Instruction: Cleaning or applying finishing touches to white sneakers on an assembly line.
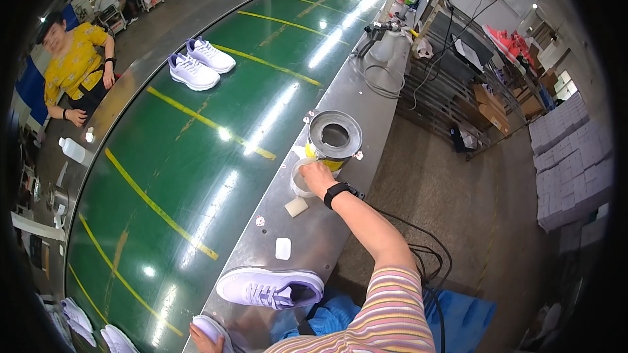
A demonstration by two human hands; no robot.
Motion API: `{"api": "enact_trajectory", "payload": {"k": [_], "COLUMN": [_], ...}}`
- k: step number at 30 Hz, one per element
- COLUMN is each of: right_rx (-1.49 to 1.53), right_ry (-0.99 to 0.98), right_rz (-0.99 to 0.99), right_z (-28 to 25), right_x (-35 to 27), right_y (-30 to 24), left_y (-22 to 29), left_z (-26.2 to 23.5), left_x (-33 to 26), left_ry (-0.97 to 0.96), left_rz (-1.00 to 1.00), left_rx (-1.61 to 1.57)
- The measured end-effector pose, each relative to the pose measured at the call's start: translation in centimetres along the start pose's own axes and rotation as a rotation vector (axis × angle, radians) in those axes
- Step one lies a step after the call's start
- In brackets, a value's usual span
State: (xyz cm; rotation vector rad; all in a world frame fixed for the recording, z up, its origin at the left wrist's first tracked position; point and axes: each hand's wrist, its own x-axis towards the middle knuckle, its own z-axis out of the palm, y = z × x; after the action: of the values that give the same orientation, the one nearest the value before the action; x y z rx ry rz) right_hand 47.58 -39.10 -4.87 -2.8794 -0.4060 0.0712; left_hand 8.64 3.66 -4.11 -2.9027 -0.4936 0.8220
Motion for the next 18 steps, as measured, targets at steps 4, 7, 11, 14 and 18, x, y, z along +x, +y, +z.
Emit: {"api": "enact_trajectory", "payload": {"k": [4, 7, 11, 14, 18], "right_rx": [-0.05, -0.047, -0.068, -0.064, 0.014], "right_ry": [-0.053, -0.059, -0.049, -0.062, 0.027], "right_rz": [0.021, 0.026, 0.008, -0.002, -0.062], "right_z": [0.5, 0.7, 0.4, -0.4, -1.9], "right_x": [0.5, 0.7, 0.8, 0.7, -0.5], "right_y": [0.0, 0.1, -0.3, -0.8, -1.2], "left_y": [0.4, 1.1, 1.3, 0.6, -0.3], "left_z": [-0.8, -1.9, -2.4, -1.6, -0.1], "left_x": [-0.2, -0.6, -0.7, -0.6, -0.2], "left_ry": [0.077, 0.169, 0.169, 0.122, 0.044], "left_rz": [-0.057, -0.137, -0.198, -0.209, -0.083], "left_rx": [-0.19, -0.405, -0.484, -0.515, -0.492]}}
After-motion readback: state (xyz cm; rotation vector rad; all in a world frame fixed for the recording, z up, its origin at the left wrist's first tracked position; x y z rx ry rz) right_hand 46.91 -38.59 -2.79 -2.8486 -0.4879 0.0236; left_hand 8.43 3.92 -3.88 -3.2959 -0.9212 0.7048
